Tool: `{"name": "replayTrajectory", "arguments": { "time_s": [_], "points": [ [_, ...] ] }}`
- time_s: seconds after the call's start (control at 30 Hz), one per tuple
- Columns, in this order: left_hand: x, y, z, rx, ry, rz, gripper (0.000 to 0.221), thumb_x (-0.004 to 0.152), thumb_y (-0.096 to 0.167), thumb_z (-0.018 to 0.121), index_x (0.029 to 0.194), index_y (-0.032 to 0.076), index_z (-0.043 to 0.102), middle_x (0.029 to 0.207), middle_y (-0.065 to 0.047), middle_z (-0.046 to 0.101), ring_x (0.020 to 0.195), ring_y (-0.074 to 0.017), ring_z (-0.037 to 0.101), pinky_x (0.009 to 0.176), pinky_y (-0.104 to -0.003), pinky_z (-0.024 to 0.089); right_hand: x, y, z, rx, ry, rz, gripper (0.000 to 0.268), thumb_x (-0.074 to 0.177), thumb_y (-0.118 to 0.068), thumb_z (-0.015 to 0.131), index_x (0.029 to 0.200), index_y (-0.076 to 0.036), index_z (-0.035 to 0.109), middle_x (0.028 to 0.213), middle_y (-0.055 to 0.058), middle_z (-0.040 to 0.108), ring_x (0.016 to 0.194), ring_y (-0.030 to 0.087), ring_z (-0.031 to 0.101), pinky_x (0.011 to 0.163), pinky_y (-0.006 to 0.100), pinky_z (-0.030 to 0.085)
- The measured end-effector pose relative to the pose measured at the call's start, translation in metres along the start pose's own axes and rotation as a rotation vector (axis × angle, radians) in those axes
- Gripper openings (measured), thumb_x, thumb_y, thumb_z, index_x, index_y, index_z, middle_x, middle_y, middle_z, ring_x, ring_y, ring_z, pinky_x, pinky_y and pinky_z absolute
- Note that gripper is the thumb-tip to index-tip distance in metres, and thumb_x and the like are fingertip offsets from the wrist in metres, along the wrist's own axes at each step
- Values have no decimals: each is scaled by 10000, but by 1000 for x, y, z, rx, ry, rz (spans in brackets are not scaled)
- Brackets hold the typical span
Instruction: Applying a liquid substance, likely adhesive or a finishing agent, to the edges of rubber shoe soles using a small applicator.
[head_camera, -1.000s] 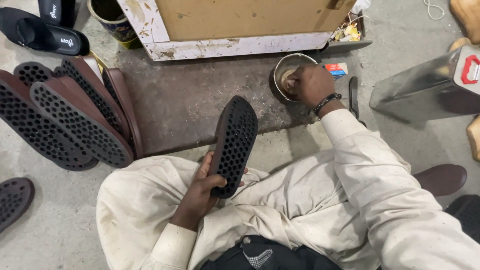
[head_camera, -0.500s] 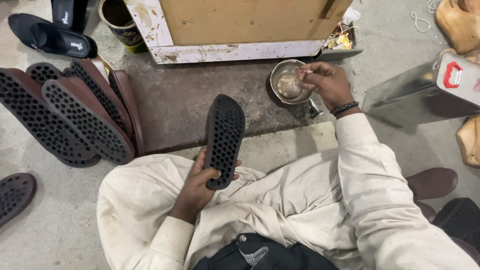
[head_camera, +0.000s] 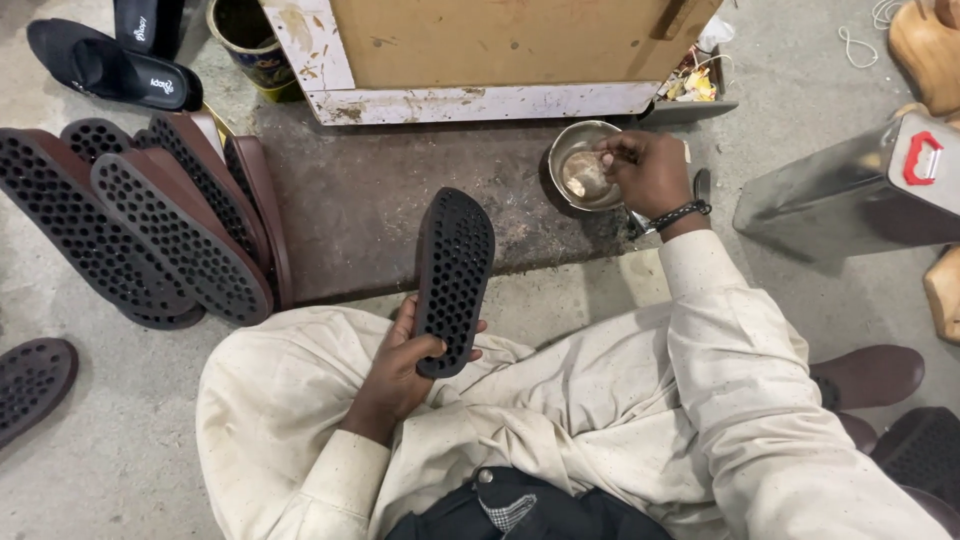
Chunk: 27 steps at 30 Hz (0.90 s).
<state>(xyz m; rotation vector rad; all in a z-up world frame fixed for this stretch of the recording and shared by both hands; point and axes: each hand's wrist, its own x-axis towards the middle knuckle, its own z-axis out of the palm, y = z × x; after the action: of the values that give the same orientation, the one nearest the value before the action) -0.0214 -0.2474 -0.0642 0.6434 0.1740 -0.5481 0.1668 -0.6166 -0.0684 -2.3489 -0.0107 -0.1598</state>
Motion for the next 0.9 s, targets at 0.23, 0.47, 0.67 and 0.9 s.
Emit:
{"name": "replayTrajectory", "arguments": {
  "time_s": [0.23,0.47,0.67,0.9],
  "points": [
    [1,2,3,20,-12,11,646,793,-73,588,1382,125,409,1261,-220,573,1171,-432,635,950,-649,627,-3,-5,0,-217,7,-46,222,874,6,791,1076,-84,805,904,154,755,897,404,732,804,467,576],
    [2,0,5,11,46,-1,713,842,-54,594,1490,128,358,1274,-247,572,1079,-433,671,866,-636,650,-4,-2,-3,-253,16,-150,204,824,-209,908,1006,-169,824,830,116,710,852,364,712,797,431,552],
    [2,-1,4,5,61,-1,668,864,-23,623,1468,147,393,1279,-247,592,1073,-442,680,845,-632,655,-4,-21,-4,-297,-34,-253,262,871,-46,827,1124,-103,791,862,130,731,867,381,719,794,453,562],
    [1,3,7,9,87,-32,601,900,48,627,1451,150,408,1315,-256,572,1111,-462,662,878,-668,626,9,10,3,-521,-11,-381,197,952,-109,712,1111,-213,764,872,23,706,868,307,726,795,421,574]
  ]
}}
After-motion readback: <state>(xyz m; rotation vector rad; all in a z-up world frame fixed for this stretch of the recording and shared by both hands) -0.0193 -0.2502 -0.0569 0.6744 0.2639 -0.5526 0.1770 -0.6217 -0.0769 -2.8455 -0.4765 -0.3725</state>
